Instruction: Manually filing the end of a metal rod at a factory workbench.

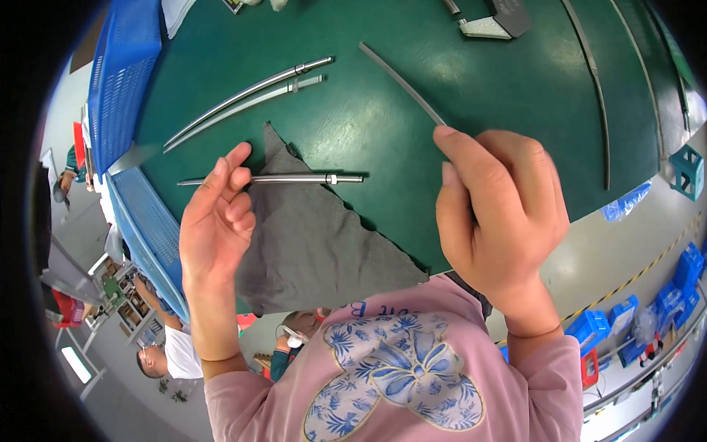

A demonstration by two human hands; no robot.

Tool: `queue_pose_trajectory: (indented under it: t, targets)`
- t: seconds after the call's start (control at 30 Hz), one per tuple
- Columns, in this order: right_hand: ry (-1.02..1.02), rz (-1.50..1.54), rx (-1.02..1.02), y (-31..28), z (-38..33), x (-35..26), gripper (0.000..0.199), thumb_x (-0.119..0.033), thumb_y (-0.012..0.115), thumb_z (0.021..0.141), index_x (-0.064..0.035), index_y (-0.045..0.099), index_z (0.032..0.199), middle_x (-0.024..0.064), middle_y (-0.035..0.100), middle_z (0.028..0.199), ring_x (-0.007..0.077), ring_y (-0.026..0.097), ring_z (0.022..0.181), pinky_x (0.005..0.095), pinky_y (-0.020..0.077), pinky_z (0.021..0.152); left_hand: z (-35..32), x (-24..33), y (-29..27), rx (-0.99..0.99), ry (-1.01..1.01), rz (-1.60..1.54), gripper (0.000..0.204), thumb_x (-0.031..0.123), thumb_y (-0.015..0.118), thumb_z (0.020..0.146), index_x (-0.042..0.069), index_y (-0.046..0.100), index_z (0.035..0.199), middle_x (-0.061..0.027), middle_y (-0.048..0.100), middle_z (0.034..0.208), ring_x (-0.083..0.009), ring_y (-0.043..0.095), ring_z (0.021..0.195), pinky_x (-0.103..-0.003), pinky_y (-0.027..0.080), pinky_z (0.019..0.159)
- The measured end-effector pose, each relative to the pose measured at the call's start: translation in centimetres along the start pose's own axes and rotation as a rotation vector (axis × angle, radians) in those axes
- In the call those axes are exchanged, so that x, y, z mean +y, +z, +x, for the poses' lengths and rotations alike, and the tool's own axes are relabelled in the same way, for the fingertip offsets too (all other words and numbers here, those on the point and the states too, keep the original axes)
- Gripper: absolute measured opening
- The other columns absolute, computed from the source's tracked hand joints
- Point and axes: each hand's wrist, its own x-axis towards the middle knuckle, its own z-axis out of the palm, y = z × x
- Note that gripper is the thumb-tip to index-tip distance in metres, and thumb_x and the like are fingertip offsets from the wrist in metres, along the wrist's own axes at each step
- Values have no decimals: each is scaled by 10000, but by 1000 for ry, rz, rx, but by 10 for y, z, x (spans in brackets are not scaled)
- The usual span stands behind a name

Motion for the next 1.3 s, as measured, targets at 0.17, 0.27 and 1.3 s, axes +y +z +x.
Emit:
queue_pose_trajectory:
  t: [0.17, 0.27, 1.3]
  targets:
    - [-299, -128, -124, 10, 9, -14, 216, -144, 714, 599, -168, 675, 810, -38, 553, 828, 156, 523, 756, 356, 346, 814, 6, -19, -10, -65, 195, 89, 246, 151, 532, 933, -17, 589, 1102, -116, 686, 899, -115, 598, 640, -225, 470, 545]
    - [-388, -131, -115, 31, 5, -12, 169, -144, 708, 622, -155, 649, 780, -42, 529, 804, 159, 519, 741, 350, 328, 826, 12, -25, -6, -93, 231, 52, 227, 145, 534, 929, -17, 590, 1078, -126, 684, 894, -131, 619, 664, -240, 506, 580]
    - [-533, 47, 35, -69, -16, -67, 185, -72, 727, 620, -95, 655, 789, 15, 561, 747, 183, 485, 647, 315, 312, 708, -59, -91, 36, -661, 570, -223, 219, 156, 551, 946, -37, 620, 1023, -142, 680, 870, -101, 591, 646, -212, 471, 571]
